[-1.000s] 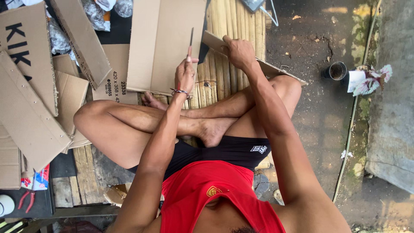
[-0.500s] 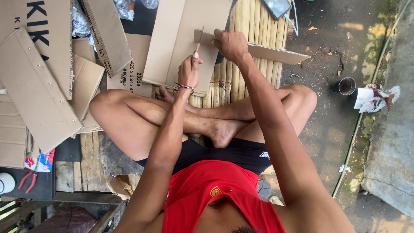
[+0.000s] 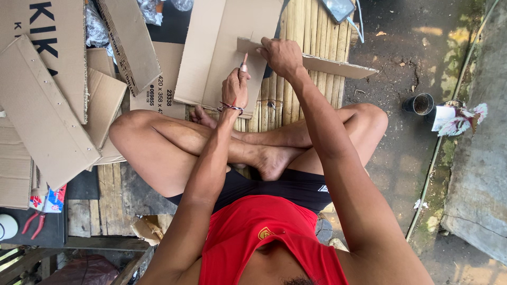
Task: The person cuts a piece of cardboard with a utility knife, folds the edges, and secures the seams with orange packing tape to form a small box. The person then folds the flaps to close the box.
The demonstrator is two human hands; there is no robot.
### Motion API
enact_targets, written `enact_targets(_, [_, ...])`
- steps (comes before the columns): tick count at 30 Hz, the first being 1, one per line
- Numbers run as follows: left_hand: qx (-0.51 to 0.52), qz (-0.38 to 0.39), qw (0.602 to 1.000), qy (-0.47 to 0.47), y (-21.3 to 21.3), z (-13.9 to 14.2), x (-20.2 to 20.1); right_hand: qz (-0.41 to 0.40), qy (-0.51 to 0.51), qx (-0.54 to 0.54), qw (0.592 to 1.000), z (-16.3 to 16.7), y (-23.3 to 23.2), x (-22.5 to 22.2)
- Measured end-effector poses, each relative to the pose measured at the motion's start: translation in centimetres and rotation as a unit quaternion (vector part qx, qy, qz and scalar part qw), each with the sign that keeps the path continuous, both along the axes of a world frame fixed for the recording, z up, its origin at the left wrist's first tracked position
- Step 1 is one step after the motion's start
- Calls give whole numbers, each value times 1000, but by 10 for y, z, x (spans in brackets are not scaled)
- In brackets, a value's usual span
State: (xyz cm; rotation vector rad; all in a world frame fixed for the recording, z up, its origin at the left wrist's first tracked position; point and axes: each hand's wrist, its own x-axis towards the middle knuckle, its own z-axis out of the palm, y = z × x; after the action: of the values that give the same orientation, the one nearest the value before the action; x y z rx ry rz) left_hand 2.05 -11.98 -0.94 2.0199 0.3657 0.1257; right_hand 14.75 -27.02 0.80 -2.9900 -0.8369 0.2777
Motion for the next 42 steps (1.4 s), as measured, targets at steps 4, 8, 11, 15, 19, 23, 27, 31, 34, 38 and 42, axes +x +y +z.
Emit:
enact_targets(4, [8, 1, 1000, -8, -1, -4, 1, -9, 16, -4, 1000, -1, 0, 0])
enact_targets(8, [15, 1, 1000, -14, -2, -7, 0, -6, 6, 7, 1000, -2, 0, -1])
enact_targets(11, [14, 5, 1000, -13, -3, -8, -1, -2, -5, 6, 1000, -2, 0, -2])
enact_targets(15, [11, 8, 999, -35, -3, -9, -1, -5, 2, 8, 1000, -4, -1, -2])
enact_targets(19, [12, 3, 1000, -8, -2, -10, 0, -2, -3, 7, 1000, -8, -1, -2])
enact_targets(23, [-6, 1, 1000, 23, -2, -13, 2, -3, 5, 17, 1000, -11, 0, -2])
enact_targets(27, [-7, -4, 1000, -14, 1, -16, 7, -13, 24, 7, 1000, -9, 0, 0])
enact_targets(31, [17, -16, 999, 45, 5, -13, 6, 1, 7, 13, 1000, -3, -1, 0])
enact_targets(34, [37, -20, 996, 75, 5, -9, 7, 4, 0, 10, 1000, 0, -1, -3])
enact_targets(38, [93, -23, 990, 104, 2, -4, 13, -5, 9, 13, 1000, 0, 0, -9])
enact_targets(42, [99, -18, 988, 116, -4, -2, 8, 7, -21, 50, 998, -2, -1, -9])
